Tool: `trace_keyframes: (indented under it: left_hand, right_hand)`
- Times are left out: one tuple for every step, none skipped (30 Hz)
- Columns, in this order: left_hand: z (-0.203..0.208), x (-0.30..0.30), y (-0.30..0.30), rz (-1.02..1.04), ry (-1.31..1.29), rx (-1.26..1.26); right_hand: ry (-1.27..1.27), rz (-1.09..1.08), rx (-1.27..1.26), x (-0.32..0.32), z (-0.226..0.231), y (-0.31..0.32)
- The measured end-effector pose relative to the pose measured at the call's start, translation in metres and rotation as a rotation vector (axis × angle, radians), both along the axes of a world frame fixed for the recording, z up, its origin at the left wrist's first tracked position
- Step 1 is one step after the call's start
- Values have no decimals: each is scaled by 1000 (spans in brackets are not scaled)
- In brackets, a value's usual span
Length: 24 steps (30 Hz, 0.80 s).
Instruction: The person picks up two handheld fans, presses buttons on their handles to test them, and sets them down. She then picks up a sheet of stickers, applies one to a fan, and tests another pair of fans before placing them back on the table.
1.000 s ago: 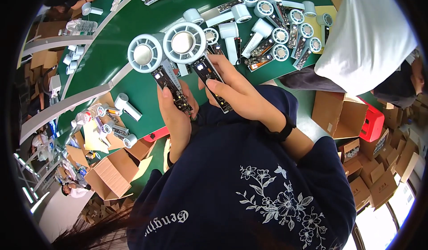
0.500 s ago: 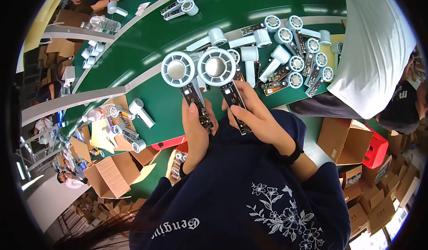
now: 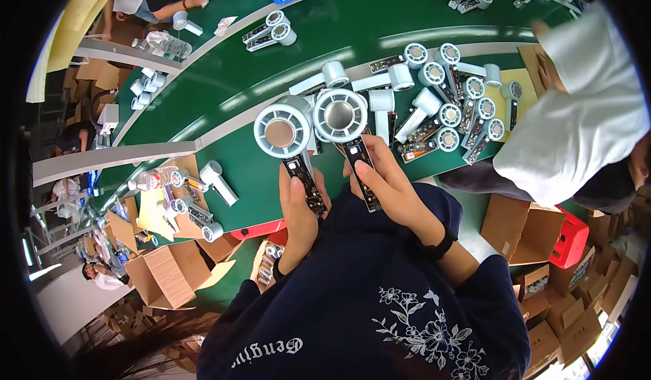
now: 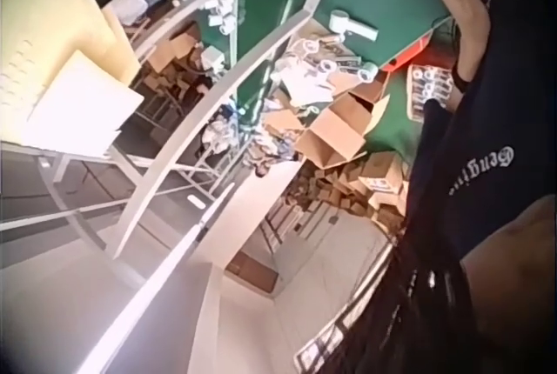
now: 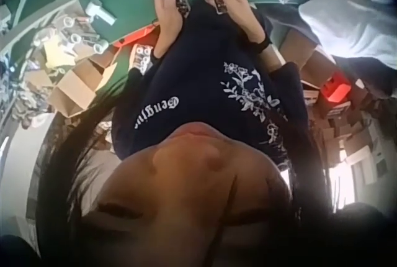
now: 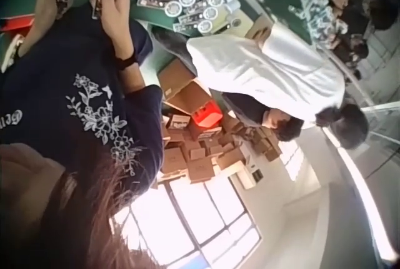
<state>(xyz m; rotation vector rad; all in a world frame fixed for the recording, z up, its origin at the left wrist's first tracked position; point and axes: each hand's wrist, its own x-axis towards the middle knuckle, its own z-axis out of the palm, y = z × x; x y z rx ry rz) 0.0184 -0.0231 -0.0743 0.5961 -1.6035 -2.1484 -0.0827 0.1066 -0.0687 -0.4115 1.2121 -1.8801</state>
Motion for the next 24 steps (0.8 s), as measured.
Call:
trace_keyframes:
  left_hand:
    - [2, 1, 1, 2, -11, 65]
    - [4, 2, 2, 3, -26, 133]
    - [4, 2, 2, 1, -25, 134]
    - [4, 1, 1, 3, -15, 145]
    - [3, 0, 0, 4, -5, 156]
    - [3, -1, 0, 5, 5, 168]
    - [2, -2, -1, -1, 4, 173]
    - [0, -3, -1, 26, -24, 110]
    - [-1, -5, -2, 52, -51, 46]
    - [-2, -6, -1, 78, -79, -19]
    - [-2, -7, 1, 74, -79, -15]
    - [0, -8, 2, 81, -91, -16]
    - [1, -9, 2, 88, -103, -18]
    - [2, -10, 3, 96, -115, -20]
    - [2, -9, 3, 93, -117, -21]
    - [1, -9, 3, 97, -119, -23]
    - [0, -9, 3, 97, -120, -24]
    - [-1, -9, 4, 98, -122, -25]
    - [0, -9, 4, 90, -123, -25]
    - [0, -9, 4, 100, -117, -8]
    - [1, -8, 3, 110, -111, 9]
    - [0, -9, 3, 119, -105, 29]
    - [0, -9, 4, 111, -104, 32]
    - [-1, -10, 5, 140, -119, 17]
  right_hand:
    - [0, -7, 9, 0, -1, -1]
    - [-3, -15, 23, 2, -1, -1]
    - [-7, -24, 37, 3, -1, 0]
    - [-6, -28, 38, 3, 0, 0]
    - [34, -21, 50, 3, 0, -1]
    - [73, -15, 63, 2, 0, -2]
    - [112, -9, 78, 2, 0, -1]
    - [111, -14, 83, 3, 0, -1]
    - [112, -17, 63, 3, 0, -1]
    - [113, -20, 42, 4, -1, -1]
    - [114, -22, 21, 4, -1, 0]
    - [112, -27, 21, 3, -1, 0]
    - [118, -32, 16, 3, -1, 0]
    - [123, -36, 11, 2, -2, 0]
    - [129, -41, 7, 2, -2, 0]
    - [127, -44, 6, 2, -1, 0]
    - [126, -40, 16, 2, -1, 1]
    - [125, -36, 27, 2, 0, 2]
    - [124, -33, 38, 2, 0, 2]
    - [123, -41, 39, 1, 0, 3]
    - [139, -36, 46, 1, -1, 2]
    - [156, -30, 55, -1, -2, 2]
    - [174, -24, 64, -2, -3, 3]
    - [175, -32, 68, -2, -3, 2]
